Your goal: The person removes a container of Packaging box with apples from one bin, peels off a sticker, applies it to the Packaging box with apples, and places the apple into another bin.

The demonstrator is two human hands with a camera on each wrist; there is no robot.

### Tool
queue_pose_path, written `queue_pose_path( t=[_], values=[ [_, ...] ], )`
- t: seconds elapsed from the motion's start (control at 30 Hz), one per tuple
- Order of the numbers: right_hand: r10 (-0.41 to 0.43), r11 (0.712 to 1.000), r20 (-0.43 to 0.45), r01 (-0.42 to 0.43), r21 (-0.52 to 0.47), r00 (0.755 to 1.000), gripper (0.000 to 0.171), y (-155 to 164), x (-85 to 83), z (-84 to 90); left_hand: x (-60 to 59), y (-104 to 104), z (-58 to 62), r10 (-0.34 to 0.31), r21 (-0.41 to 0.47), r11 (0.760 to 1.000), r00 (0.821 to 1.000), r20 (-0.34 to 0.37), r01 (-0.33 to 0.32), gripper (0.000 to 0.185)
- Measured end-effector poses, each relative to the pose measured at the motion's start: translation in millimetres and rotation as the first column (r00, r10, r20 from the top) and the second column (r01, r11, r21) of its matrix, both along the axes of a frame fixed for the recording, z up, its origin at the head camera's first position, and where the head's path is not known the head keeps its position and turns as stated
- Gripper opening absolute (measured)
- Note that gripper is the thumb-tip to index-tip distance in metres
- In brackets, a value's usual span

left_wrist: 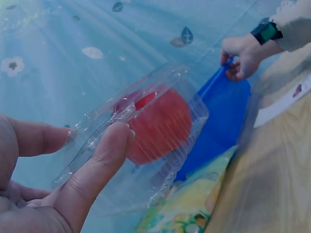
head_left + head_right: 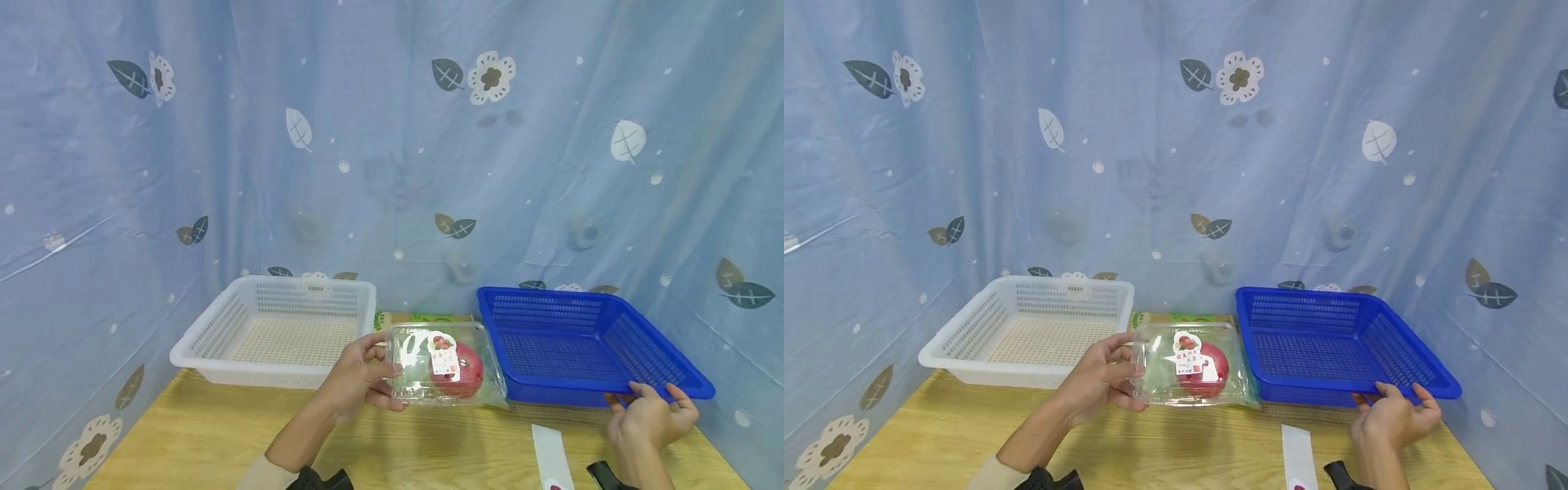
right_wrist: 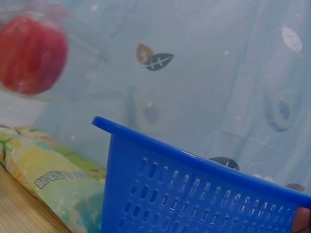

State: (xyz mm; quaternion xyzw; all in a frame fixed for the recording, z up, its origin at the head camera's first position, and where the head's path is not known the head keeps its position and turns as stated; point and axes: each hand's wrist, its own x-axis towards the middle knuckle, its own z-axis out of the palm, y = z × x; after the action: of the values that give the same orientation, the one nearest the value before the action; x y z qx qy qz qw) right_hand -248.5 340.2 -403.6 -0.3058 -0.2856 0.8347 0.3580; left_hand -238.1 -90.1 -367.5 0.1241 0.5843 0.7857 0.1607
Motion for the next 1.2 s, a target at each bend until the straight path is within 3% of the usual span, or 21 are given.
queue_pose_path(
  t=[0.33, 0.5, 0.7, 0.93, 1.2],
  values=[
    [-0.009, 1.000, -0.004, 0.009, 0.002, 1.000, 0.044, 2.6, -3.8, -1.8, -24.4, 25.5, 5.9, 0.017, 0.066, 0.998, 1.000, 0.011, -0.018, 0.079],
    [-0.025, 1.000, -0.038, 0.025, -0.003, 0.999, 0.042, 3.4, -4.2, -2.1, -37.6, 48.1, 5.9, 0.030, 0.092, 0.995, 1.000, 0.001, -0.030, 0.079],
    [-0.049, 0.999, -0.060, 0.048, -0.020, 0.997, 0.041, 2.0, -4.6, -5.0, -49.5, 76.6, 9.5, 0.086, 0.109, 0.990, 0.995, 0.046, -0.090, 0.077],
    [-0.059, 0.998, -0.065, 0.058, -0.024, 0.996, 0.039, 2.5, -5.5, -5.7, -59.1, 107.6, 18.7, 0.125, 0.127, 0.983, 0.989, 0.074, -0.134, 0.079],
    [-0.066, 0.998, -0.085, 0.064, -0.028, 0.994, 0.038, 0.6, -5.4, -4.6, -71.2, 147.9, 30.7, 0.128, 0.152, 0.978, 0.987, 0.097, -0.142, 0.075]
  ],
)
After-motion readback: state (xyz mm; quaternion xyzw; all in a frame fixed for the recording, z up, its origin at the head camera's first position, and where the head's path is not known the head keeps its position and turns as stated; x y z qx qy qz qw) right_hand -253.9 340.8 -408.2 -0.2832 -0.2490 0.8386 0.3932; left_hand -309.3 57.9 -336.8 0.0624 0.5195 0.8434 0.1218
